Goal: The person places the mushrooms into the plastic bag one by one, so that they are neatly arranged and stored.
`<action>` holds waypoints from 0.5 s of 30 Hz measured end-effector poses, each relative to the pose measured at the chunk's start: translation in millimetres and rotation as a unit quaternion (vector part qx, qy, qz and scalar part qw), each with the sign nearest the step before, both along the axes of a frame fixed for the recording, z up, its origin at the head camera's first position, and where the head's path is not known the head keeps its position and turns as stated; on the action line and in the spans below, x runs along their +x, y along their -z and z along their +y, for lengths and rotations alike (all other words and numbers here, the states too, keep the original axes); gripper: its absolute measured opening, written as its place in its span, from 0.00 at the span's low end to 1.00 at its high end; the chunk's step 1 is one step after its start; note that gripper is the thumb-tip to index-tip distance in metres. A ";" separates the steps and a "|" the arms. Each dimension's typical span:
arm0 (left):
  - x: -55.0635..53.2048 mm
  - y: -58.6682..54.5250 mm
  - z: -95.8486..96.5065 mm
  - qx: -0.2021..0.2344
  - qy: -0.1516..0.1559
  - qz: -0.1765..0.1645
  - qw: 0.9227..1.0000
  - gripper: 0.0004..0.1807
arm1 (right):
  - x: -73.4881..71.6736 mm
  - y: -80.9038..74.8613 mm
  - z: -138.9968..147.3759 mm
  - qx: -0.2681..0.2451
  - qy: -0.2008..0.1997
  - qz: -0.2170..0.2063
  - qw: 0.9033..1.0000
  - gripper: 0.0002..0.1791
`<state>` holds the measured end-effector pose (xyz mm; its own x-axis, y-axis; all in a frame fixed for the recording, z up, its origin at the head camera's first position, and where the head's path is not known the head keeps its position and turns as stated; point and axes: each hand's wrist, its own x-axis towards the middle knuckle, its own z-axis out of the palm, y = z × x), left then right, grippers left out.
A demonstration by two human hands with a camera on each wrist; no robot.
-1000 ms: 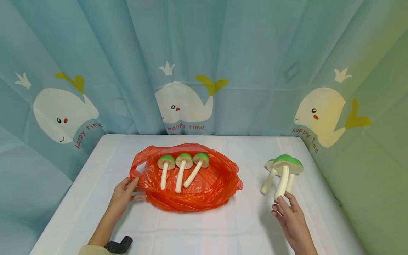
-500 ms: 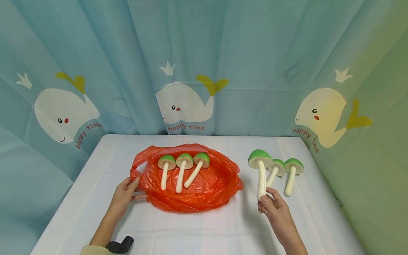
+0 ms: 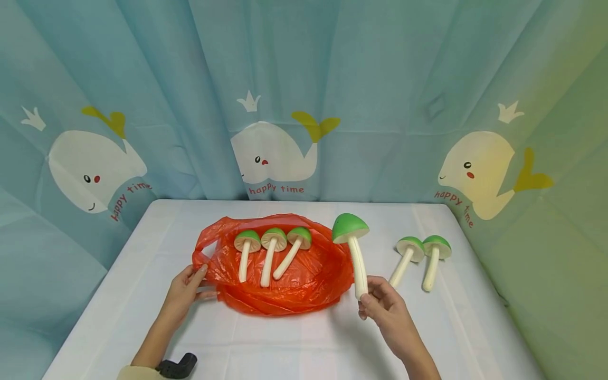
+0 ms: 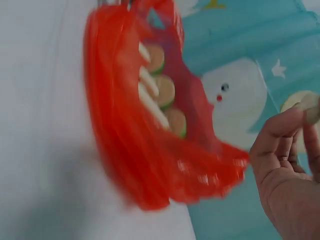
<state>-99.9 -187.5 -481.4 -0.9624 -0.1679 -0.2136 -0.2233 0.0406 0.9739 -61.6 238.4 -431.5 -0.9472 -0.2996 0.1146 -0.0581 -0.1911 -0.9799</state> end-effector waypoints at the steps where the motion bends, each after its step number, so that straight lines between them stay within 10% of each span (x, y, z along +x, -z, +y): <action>1: 0.0 -0.1 -0.2 -0.001 0.001 0.000 1.000 0.25 | -0.2 0.3 -3.3 -0.002 -0.009 -0.009 1.000 0.16; 15: 1.1 -6.0 -0.4 -0.001 -0.001 -0.004 1.000 0.25 | -25.7 6.7 -51.6 0.129 -0.034 -0.139 0.981 0.24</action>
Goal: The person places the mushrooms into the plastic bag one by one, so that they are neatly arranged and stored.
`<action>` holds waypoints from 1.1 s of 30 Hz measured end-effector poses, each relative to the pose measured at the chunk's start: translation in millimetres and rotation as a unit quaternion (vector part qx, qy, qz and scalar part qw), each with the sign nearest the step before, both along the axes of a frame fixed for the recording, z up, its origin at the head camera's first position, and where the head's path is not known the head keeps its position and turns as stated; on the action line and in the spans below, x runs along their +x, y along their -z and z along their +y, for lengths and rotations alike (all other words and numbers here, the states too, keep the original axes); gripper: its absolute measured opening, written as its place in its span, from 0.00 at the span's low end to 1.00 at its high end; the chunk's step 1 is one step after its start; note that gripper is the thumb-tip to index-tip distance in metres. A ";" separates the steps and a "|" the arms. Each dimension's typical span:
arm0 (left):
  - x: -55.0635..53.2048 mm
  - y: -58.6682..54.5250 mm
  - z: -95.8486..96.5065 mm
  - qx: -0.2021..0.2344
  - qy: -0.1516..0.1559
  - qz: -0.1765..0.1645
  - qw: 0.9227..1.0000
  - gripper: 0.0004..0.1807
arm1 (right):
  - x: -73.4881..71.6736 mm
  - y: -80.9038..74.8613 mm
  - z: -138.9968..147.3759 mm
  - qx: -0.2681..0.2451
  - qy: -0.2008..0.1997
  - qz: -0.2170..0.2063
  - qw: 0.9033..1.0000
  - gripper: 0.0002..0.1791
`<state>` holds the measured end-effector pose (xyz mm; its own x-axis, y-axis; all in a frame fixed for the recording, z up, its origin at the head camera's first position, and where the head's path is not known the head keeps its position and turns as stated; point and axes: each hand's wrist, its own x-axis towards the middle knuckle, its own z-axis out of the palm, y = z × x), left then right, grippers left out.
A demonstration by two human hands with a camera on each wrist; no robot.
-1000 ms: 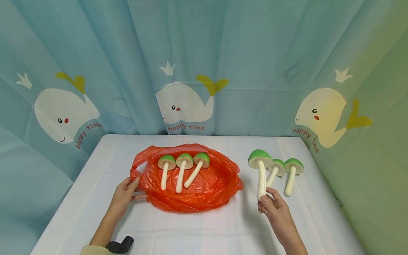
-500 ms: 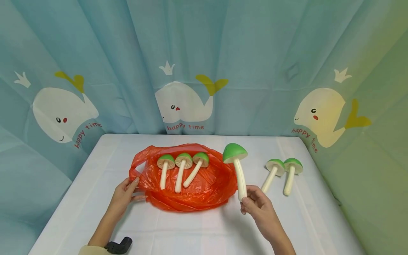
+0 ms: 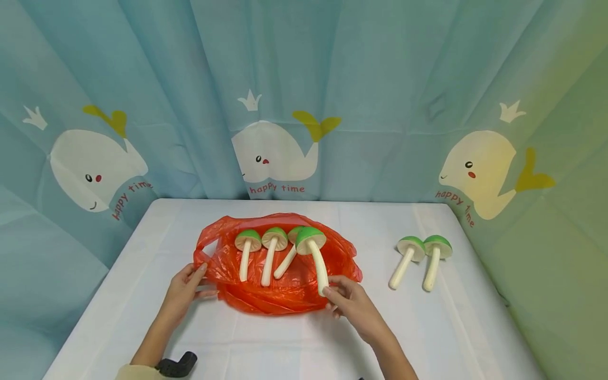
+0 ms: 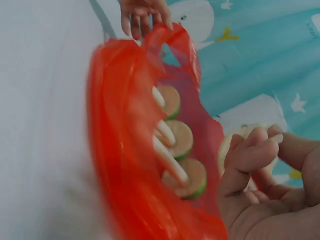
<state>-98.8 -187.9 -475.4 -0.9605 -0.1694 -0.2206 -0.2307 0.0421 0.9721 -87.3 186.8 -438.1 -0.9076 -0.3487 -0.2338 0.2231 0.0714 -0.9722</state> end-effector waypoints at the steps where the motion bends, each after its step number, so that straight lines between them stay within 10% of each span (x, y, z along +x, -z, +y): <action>1: -0.1 -0.7 0.3 0.004 0.001 0.000 1.000 0.25 | -2.0 0.7 -3.6 -0.006 -0.004 -0.015 1.000 0.26; 10: -2.7 1.3 0.6 0.002 0.002 0.001 1.000 0.24 | -11.7 11.7 -24.2 -0.038 0.000 -0.073 0.997 0.25; 33: -3.3 -0.2 0.5 -0.009 -0.001 -0.003 1.000 0.24 | -21.8 9.4 -42.0 -0.007 0.139 -0.050 0.989 0.16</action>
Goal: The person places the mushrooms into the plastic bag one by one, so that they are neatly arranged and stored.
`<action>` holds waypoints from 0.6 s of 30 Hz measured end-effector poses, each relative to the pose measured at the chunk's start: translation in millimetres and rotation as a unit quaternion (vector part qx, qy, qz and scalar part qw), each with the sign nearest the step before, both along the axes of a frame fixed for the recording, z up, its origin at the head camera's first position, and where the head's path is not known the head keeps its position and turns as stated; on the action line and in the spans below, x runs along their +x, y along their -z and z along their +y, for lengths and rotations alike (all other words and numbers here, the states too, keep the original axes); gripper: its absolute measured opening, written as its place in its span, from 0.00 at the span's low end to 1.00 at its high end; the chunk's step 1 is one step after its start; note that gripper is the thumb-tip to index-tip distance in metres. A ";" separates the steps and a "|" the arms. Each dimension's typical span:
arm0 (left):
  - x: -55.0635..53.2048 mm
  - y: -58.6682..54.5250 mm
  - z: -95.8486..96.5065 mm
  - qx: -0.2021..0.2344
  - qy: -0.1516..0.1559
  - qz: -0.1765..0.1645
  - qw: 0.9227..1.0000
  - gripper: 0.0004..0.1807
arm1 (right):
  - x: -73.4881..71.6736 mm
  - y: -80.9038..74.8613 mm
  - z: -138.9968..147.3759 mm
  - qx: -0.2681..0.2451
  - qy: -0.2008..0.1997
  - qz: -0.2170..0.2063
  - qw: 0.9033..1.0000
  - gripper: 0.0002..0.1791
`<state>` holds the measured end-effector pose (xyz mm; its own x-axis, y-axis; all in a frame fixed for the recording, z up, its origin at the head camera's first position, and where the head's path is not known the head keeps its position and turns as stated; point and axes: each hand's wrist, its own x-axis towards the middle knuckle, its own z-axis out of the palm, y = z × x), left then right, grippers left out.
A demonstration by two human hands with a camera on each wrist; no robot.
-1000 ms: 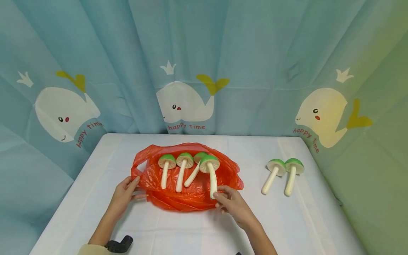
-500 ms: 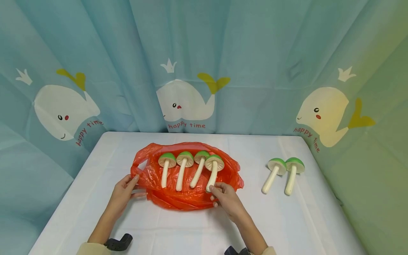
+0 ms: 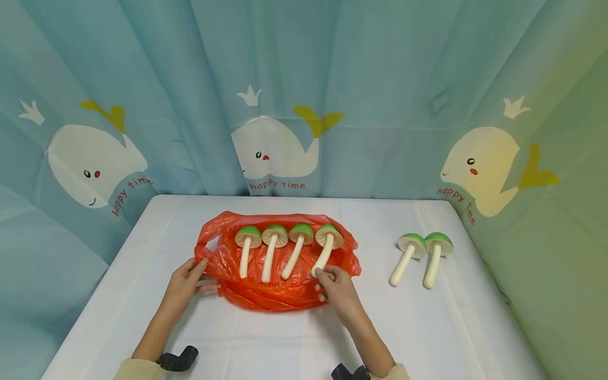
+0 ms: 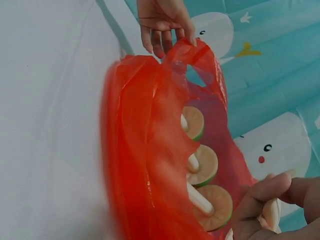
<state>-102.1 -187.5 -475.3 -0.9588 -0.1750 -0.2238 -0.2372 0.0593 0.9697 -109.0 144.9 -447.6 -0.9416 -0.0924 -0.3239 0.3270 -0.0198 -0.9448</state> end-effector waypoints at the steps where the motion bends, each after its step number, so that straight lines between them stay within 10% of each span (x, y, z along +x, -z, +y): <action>1: 0.0 0.0 0.0 0.000 -0.001 0.000 1.000 0.24 | -2.0 0.9 -1.2 0.002 0.007 0.001 1.000 0.16; 18: 2.8 -2.0 -0.1 0.004 -0.004 0.012 1.000 0.23 | -27.2 23.7 -22.7 0.067 0.039 0.015 0.997 0.21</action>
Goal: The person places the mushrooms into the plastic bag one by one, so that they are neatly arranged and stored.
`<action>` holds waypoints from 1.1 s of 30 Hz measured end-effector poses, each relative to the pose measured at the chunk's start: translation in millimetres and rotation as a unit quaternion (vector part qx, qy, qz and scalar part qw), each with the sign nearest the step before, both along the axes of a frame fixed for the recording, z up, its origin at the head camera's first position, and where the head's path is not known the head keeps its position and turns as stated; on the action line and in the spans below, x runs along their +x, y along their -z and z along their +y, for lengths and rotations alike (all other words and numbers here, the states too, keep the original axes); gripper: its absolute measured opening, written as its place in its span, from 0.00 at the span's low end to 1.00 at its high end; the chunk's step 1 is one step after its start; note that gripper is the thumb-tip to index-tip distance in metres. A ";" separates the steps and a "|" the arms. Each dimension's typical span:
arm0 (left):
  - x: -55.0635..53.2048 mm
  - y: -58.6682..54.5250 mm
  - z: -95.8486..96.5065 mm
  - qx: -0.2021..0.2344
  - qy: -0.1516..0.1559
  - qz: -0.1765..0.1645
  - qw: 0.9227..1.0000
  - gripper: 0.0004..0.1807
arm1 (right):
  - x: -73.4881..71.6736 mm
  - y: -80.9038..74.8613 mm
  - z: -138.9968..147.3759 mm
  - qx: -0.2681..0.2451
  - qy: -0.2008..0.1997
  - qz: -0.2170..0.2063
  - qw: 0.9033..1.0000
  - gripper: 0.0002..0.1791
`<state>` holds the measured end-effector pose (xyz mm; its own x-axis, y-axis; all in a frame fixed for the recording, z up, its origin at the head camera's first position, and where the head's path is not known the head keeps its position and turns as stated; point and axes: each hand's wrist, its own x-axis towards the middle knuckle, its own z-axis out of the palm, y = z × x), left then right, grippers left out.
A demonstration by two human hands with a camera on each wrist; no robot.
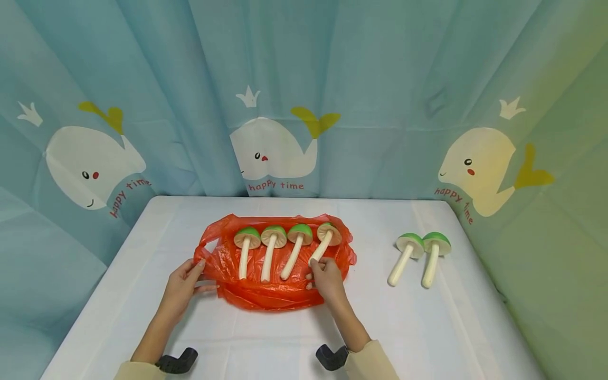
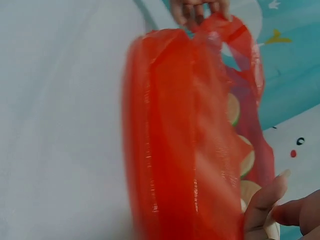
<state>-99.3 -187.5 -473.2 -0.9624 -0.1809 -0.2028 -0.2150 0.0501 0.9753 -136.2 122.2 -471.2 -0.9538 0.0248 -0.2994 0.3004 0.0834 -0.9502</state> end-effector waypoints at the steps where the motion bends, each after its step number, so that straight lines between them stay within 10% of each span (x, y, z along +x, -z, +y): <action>1: 0.1 0.0 -0.1 0.000 0.000 0.000 1.000 0.23 | -0.2 1.4 -0.9 0.012 -0.005 0.001 1.000 0.20; 17: -1.5 4.8 -0.6 0.004 -0.004 0.002 1.000 0.23 | 5.7 2.1 -4.6 0.130 -0.096 -0.015 0.987 0.16; 33: -0.2 0.4 -3.0 -0.004 -0.005 -0.009 1.000 0.25 | 23.7 -12.2 20.0 0.086 -0.080 0.051 0.992 0.17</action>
<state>-99.6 -190.5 -473.6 -0.9566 -0.1923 -0.2190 -0.2332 0.0546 0.9709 -112.5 142.2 -459.0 -0.9750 -0.0859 -0.2048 0.1727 0.2864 -0.9424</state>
